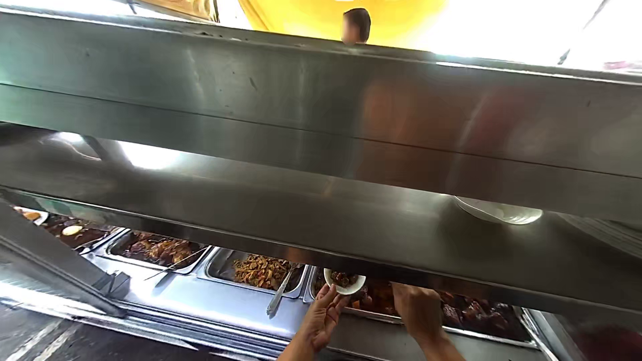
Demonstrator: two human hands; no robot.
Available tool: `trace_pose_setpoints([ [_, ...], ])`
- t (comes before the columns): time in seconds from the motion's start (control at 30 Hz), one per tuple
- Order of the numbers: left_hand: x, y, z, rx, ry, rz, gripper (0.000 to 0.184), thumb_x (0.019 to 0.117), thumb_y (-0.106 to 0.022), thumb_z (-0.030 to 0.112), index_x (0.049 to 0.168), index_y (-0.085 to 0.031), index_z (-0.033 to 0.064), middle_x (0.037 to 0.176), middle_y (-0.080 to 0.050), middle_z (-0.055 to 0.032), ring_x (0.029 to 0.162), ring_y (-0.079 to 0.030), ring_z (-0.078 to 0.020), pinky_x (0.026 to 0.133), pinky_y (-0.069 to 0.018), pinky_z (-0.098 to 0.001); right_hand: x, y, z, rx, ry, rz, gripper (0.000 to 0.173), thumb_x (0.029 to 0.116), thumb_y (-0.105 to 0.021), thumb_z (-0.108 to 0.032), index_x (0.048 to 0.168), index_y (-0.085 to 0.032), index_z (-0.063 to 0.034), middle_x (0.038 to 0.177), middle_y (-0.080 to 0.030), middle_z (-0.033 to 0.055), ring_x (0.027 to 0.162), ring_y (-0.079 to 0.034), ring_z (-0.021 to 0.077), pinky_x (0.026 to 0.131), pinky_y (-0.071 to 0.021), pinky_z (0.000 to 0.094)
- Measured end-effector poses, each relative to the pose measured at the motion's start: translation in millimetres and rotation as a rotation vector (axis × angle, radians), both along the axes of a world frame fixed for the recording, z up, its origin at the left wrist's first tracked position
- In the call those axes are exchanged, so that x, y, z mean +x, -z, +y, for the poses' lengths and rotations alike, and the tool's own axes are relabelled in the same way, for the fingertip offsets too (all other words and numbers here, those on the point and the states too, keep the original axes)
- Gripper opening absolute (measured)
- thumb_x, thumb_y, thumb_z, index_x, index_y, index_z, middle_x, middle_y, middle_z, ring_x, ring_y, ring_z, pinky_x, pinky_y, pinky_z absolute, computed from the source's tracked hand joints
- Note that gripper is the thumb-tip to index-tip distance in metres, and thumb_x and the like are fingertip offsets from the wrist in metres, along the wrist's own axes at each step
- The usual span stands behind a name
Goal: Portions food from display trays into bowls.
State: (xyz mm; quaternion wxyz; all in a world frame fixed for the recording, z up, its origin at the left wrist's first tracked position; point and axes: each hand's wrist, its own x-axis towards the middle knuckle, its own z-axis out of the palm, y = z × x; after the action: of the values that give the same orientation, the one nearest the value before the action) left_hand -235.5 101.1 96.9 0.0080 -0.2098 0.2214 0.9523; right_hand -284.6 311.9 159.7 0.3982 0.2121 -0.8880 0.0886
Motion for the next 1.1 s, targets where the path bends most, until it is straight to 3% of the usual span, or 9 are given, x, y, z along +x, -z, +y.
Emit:
trace_pose_setpoints([
  [0.07, 3, 3, -7, -0.014, -0.009, 0.01, 0.027, 0.107, -0.044, 0.003, 0.134, -0.044, 0.004, 0.111, -0.069, -0.0171, 0.093, -0.074, -0.028, 0.084, -0.0626, -0.04, -1, -14, 9, 0.011, 0.097, -0.091, 0.014, 0.089, -0.069, -0.015, 0.081, -0.077, -0.0073, 0.074, -0.073, 0.0142, 0.071, -0.074, 0.0347, 0.056, -0.0572, 0.052],
  [0.1, 4, 3, -11, -0.023, -0.02, 0.009, 0.028, 0.1066, -0.043, 0.001, 0.135, -0.043, 0.0045, 0.112, -0.069, -0.0165, 0.093, -0.074, -0.0277, 0.084, -0.0626, -0.04, 0, -23, 13, 0.038, 0.162, -0.211, 0.014, 0.0902, -0.069, -0.016, 0.086, -0.077, -0.0046, 0.082, -0.075, 0.0186, 0.081, -0.075, 0.0392, 0.065, -0.0582, 0.0569],
  [0.17, 7, 5, -19, -0.015, -0.051, 0.029, 0.033, 0.1062, -0.042, 0.0, 0.139, -0.042, 0.0047, 0.115, -0.068, -0.0174, 0.096, -0.073, -0.0289, 0.086, -0.0619, -0.0419, -1, -38, 20, 0.114, 0.297, -0.625, 0.025, 0.1002, -0.059, -0.017, 0.114, -0.075, -0.0031, 0.115, -0.072, 0.0242, 0.115, -0.067, 0.0438, 0.096, -0.0509, 0.0622],
  [0.2, 9, 5, -23, -0.006, -0.071, 0.039, 0.032, 0.1063, -0.041, -0.001, 0.138, -0.042, 0.0051, 0.114, -0.069, -0.0175, 0.095, -0.074, -0.0291, 0.086, -0.0623, -0.0423, -5, -38, 23, 0.158, 0.34, -0.77, 0.029, 0.1021, -0.055, -0.016, 0.122, -0.072, -0.0041, 0.124, -0.069, 0.0245, 0.122, -0.063, 0.0433, 0.101, -0.0476, 0.0621],
  [0.4, 23, -2, -44, -0.004, -0.165, 0.026, 0.022, 0.1085, -0.036, 0.005, 0.128, -0.046, 0.0073, 0.103, -0.073, -0.0133, 0.089, -0.076, -0.0254, 0.082, -0.0639, -0.0385, -19, -5, 8, 0.236, 0.41, -1.1, 0.031, 0.1015, -0.049, -0.01, 0.124, -0.07, -0.0052, 0.123, -0.069, 0.0223, 0.116, -0.066, 0.0408, 0.095, -0.0516, 0.0583],
  [0.63, 26, -10, -52, -0.013, -0.185, -0.01, 0.022, 0.1094, -0.038, 0.007, 0.13, -0.047, 0.0064, 0.103, -0.073, -0.0134, 0.089, -0.076, -0.0253, 0.081, -0.0642, -0.0378, -52, 55, -37, -0.185, 0.283, -1.264, 0.034, 0.1037, -0.053, -0.032, 0.131, -0.069, -0.0193, 0.134, -0.067, 0.0097, 0.128, -0.061, 0.0293, 0.106, -0.0472, 0.0545],
  [0.73, 28, -11, -57, -0.049, -0.162, -0.011, 0.024, 0.1103, -0.035, 0.008, 0.133, -0.044, 0.0075, 0.106, -0.072, -0.0125, 0.09, -0.075, -0.0244, 0.082, -0.064, -0.0375, -47, 63, -28, -0.26, 0.251, -1.253, 0.036, 0.1039, -0.054, -0.035, 0.133, -0.069, -0.0195, 0.134, -0.067, 0.009, 0.129, -0.06, 0.0282, 0.109, -0.0455, 0.0516],
  [0.9, 32, -5, -58, -0.052, -0.126, -0.03, 0.019, 0.1103, -0.034, 0.008, 0.125, -0.047, 0.0076, 0.103, -0.072, -0.0123, 0.089, -0.076, -0.0249, 0.082, -0.064, -0.0378, -22, 70, -1, -0.452, 0.188, -1.146, 0.031, 0.1026, -0.059, -0.03, 0.126, -0.073, -0.0176, 0.123, -0.073, 0.0071, 0.118, -0.066, 0.0233, 0.105, -0.0489, 0.0471],
  [1.1, 20, -2, -39, -0.059, -0.055, -0.089, 0.02, 0.1087, -0.039, 0.005, 0.127, -0.047, 0.0055, 0.104, -0.07, -0.0136, 0.089, -0.075, -0.0249, 0.081, -0.0637, -0.0382, -9, 38, 5, -0.495, 0.191, -1.033, 0.031, 0.1024, -0.06, -0.03, 0.126, -0.074, -0.0164, 0.12, -0.074, 0.0072, 0.117, -0.068, 0.023, 0.105, -0.0491, 0.0447],
])
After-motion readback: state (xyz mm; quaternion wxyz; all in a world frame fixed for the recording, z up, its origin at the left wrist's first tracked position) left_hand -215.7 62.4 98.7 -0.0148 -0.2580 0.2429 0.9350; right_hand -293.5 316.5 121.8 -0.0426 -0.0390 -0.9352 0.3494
